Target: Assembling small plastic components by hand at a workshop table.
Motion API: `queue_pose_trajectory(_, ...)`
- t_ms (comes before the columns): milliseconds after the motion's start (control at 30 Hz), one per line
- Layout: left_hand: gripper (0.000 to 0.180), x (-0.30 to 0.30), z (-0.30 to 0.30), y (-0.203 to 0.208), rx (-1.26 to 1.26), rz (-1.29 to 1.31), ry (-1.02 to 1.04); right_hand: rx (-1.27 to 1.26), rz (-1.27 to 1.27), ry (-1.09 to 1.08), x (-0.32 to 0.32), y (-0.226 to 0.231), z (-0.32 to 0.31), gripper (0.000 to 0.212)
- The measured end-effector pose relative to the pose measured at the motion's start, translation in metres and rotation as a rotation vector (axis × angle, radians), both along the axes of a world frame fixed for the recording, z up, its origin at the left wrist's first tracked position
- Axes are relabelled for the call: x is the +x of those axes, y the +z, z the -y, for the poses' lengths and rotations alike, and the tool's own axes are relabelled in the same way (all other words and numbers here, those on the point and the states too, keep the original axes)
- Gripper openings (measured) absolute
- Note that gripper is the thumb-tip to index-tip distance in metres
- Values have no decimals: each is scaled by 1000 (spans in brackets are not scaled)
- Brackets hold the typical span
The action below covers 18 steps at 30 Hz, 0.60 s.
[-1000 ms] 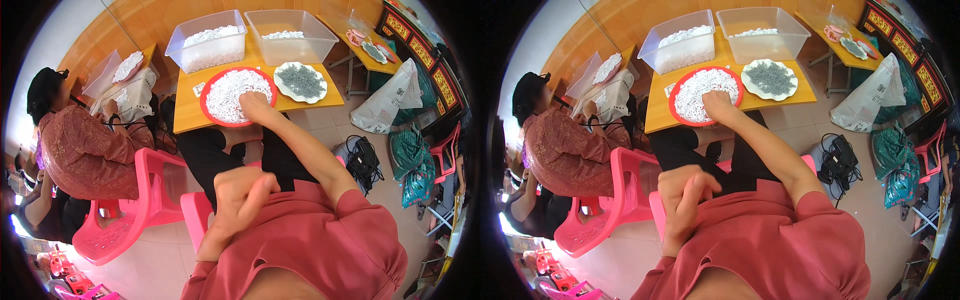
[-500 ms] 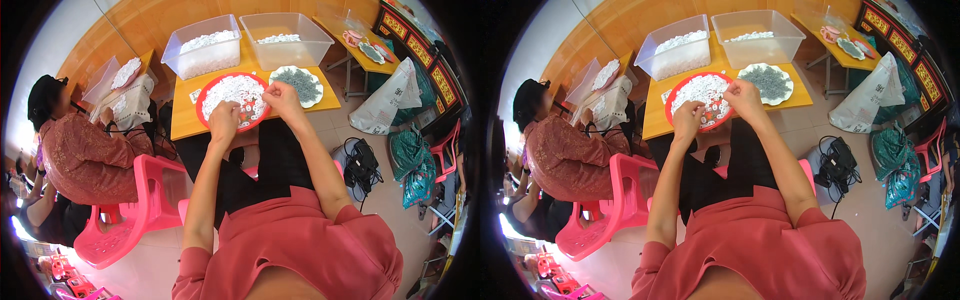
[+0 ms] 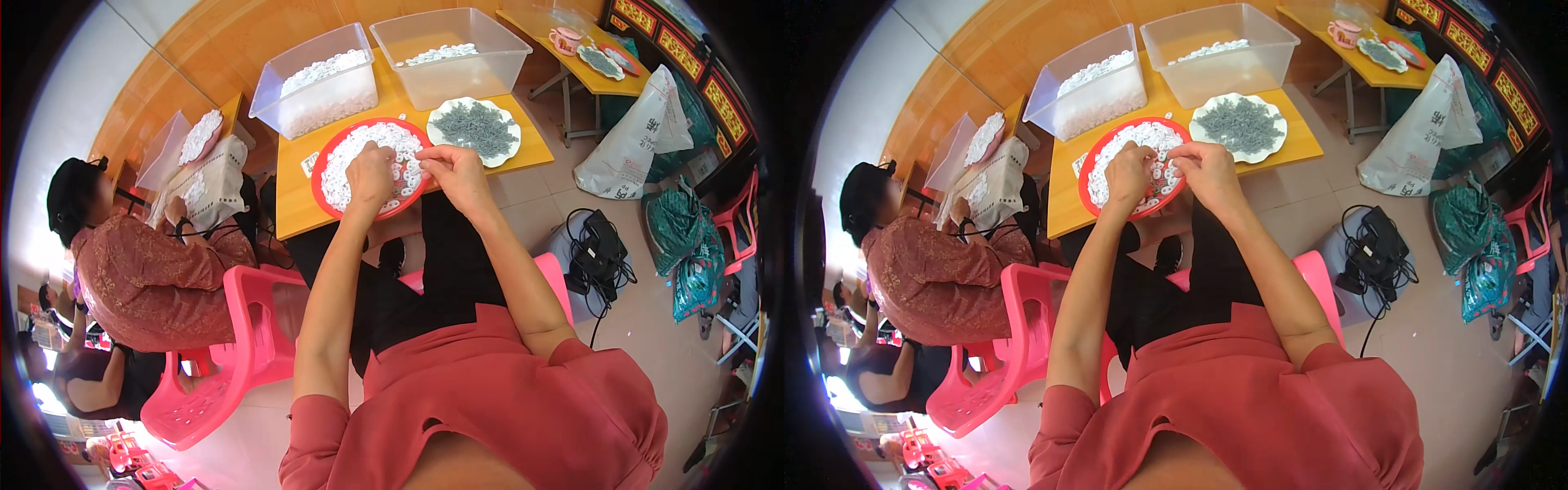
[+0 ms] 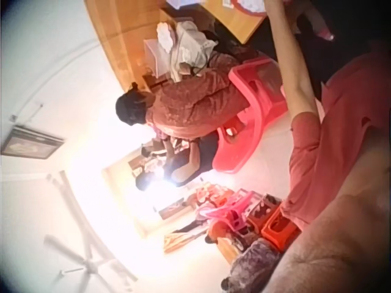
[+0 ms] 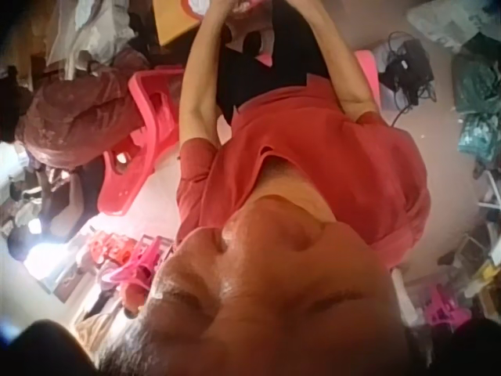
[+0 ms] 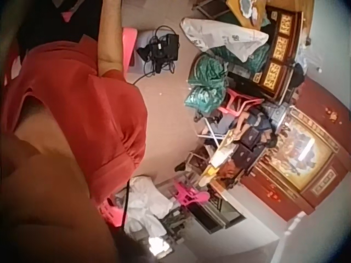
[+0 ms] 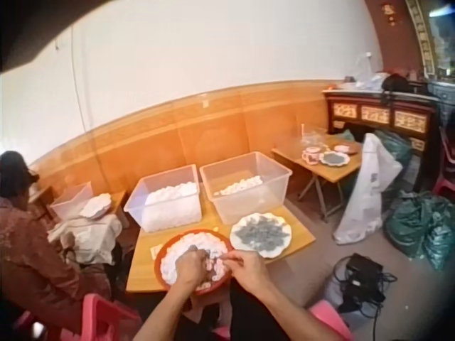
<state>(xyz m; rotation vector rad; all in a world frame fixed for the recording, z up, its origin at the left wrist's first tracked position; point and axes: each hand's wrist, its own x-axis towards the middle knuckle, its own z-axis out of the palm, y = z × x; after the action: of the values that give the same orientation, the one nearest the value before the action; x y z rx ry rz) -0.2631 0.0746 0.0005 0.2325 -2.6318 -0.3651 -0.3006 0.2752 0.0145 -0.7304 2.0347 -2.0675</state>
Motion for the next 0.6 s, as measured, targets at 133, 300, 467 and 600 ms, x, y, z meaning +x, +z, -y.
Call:
queue_pose_trajectory(133,10,-10,5,2,-42,161,-52,15,-1,-8,7,14,-6,18)
queue_pose_trajectory(300,15,-27,11,10,-25,362,-35,29,-68,-27,4,10,-4,19)
queue_pose_trajectory(467,29,-35,24,3,-209,403,-144,60,-106,-16,7,5,4,19)
queue_pose_trajectory(600,29,-24,26,0,-147,380,-178,33,-49,19,15,3,8,19)
